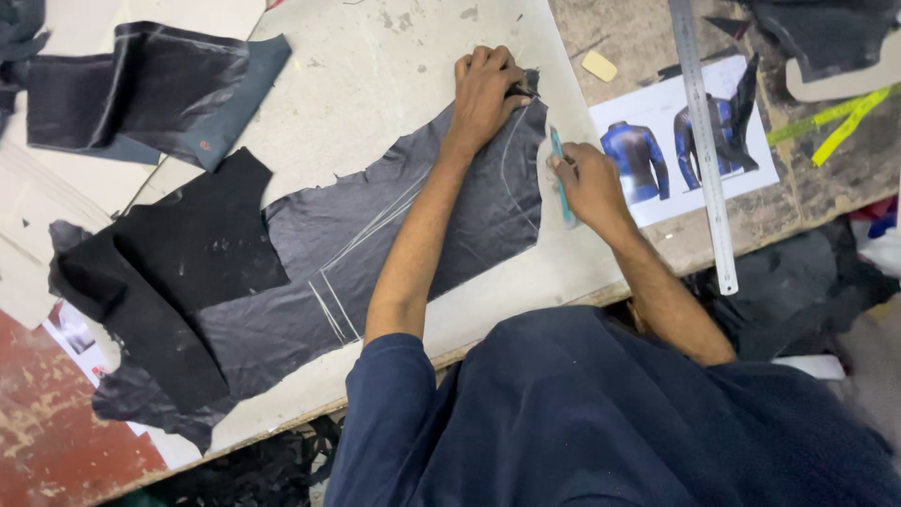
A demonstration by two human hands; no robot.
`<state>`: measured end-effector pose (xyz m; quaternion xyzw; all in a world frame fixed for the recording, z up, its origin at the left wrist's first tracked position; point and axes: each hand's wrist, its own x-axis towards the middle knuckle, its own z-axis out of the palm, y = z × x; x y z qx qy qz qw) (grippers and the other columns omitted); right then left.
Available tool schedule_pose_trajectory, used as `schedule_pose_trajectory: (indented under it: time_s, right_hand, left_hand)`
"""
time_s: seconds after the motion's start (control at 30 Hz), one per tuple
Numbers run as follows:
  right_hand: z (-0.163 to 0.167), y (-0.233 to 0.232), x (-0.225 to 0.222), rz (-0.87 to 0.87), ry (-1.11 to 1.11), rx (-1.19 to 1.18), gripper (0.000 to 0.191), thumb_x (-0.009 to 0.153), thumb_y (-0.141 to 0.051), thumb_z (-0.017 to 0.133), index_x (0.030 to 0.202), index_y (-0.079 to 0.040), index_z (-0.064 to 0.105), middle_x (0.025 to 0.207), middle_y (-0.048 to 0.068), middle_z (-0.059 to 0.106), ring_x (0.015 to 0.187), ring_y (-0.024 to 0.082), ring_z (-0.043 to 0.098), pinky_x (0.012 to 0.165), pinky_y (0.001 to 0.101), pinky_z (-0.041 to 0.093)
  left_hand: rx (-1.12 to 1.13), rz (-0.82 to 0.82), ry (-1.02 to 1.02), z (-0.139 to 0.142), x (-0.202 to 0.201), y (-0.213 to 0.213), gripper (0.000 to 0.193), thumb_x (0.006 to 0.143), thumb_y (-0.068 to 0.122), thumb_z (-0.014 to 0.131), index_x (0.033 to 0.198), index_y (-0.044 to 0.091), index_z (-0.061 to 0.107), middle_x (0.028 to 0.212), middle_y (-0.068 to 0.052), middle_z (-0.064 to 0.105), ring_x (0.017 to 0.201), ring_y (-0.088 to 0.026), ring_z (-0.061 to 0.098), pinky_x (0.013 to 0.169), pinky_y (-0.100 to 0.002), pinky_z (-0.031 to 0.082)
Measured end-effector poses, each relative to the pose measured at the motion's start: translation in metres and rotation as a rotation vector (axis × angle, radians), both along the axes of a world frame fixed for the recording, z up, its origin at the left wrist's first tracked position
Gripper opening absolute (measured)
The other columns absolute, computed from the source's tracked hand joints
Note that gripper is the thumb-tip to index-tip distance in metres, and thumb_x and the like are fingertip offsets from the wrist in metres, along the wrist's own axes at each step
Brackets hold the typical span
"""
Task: The person marks a large piece of dark fabric with a white pencil, then uses a metal ruler and a rotary cutter to cut along the marked lines. They separate the cut pieces, stack them, and clear the workspace.
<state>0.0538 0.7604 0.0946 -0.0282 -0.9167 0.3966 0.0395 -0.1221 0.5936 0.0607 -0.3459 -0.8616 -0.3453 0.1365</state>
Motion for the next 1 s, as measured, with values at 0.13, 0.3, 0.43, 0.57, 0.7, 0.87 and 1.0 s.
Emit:
schedule_pose_trajectory:
  time_s: [0.13,0.3,0.43,0.57,0.7,0.87,1.0]
  right_hand:
    - [-0.003,-0.037,-0.022,-0.291,0.090,-0.281,0.023,0.095,-0.003,0.072,0.117,0.004,0.067,0.074,0.011,0.070,0.061,0.017,0.074,0.051,0.0290,0.054]
    - [-0.021,-0.088,-0.056,-0.525,0.252,-0.310,0.026,0.092,0.003,0.073,0.117,0.006,0.067,0.074,0.009,0.073,0.059,0.012,0.073,0.049,0.0256,0.054]
    - [-0.032,-0.105,-0.064,-0.629,0.303,-0.241,0.024,0.092,0.005,0.072,0.115,0.007,0.068,0.076,0.010,0.072,0.058,0.012,0.074,0.046,0.0258,0.056]
    - [-0.033,-0.105,-0.072,-0.670,0.295,-0.172,0.020,0.090,0.007,0.072,0.110,0.008,0.073,0.067,0.010,0.069,0.052,0.013,0.070,0.044,0.0266,0.052]
    - [-0.031,-0.097,-0.077,-0.648,0.192,-0.151,0.016,0.091,0.004,0.074,0.106,0.008,0.072,0.064,0.008,0.069,0.049,0.012,0.068,0.041,0.0265,0.050]
    - [-0.031,-0.096,-0.078,-0.655,0.129,-0.121,0.019,0.092,0.004,0.074,0.109,0.009,0.070,0.065,0.007,0.068,0.048,0.012,0.067,0.038,0.0268,0.048]
    - [-0.029,-0.114,-0.073,-0.670,0.127,-0.058,0.021,0.094,0.004,0.073,0.114,0.009,0.070,0.061,0.009,0.064,0.047,0.014,0.066,0.040,0.0284,0.049]
  left_hand:
    - [0.063,-0.104,-0.009,-0.006,-0.008,-0.005,0.020,0.072,0.025,0.090,0.087,0.016,0.079,0.101,0.002,0.063,0.106,-0.023,0.053,0.096,-0.045,0.034]
    - [0.147,-0.140,-0.038,-0.014,-0.011,-0.013,0.020,0.070,0.026,0.091,0.085,0.017,0.080,0.097,0.002,0.063,0.104,-0.023,0.053,0.096,-0.045,0.032]
    - [0.193,-0.127,-0.033,-0.023,-0.010,-0.014,0.020,0.072,0.026,0.091,0.085,0.016,0.081,0.097,0.001,0.063,0.102,-0.022,0.052,0.096,-0.045,0.032]
    - [0.202,-0.106,-0.026,-0.031,-0.011,-0.013,0.021,0.074,0.027,0.090,0.087,0.015,0.080,0.100,-0.001,0.065,0.105,-0.024,0.053,0.096,-0.047,0.032]
    - [0.202,-0.081,-0.005,-0.034,-0.012,-0.011,0.022,0.075,0.028,0.088,0.086,0.014,0.077,0.102,-0.003,0.066,0.109,-0.025,0.054,0.096,-0.050,0.033]
    - [0.181,-0.073,-0.017,-0.040,-0.009,-0.008,0.018,0.080,0.025,0.085,0.092,0.013,0.076,0.102,-0.005,0.068,0.111,-0.026,0.055,0.100,-0.052,0.034]
    - [0.228,-0.064,0.031,-0.051,-0.008,-0.005,0.021,0.082,0.023,0.081,0.098,0.011,0.075,0.102,-0.005,0.068,0.110,-0.026,0.056,0.101,-0.052,0.034]
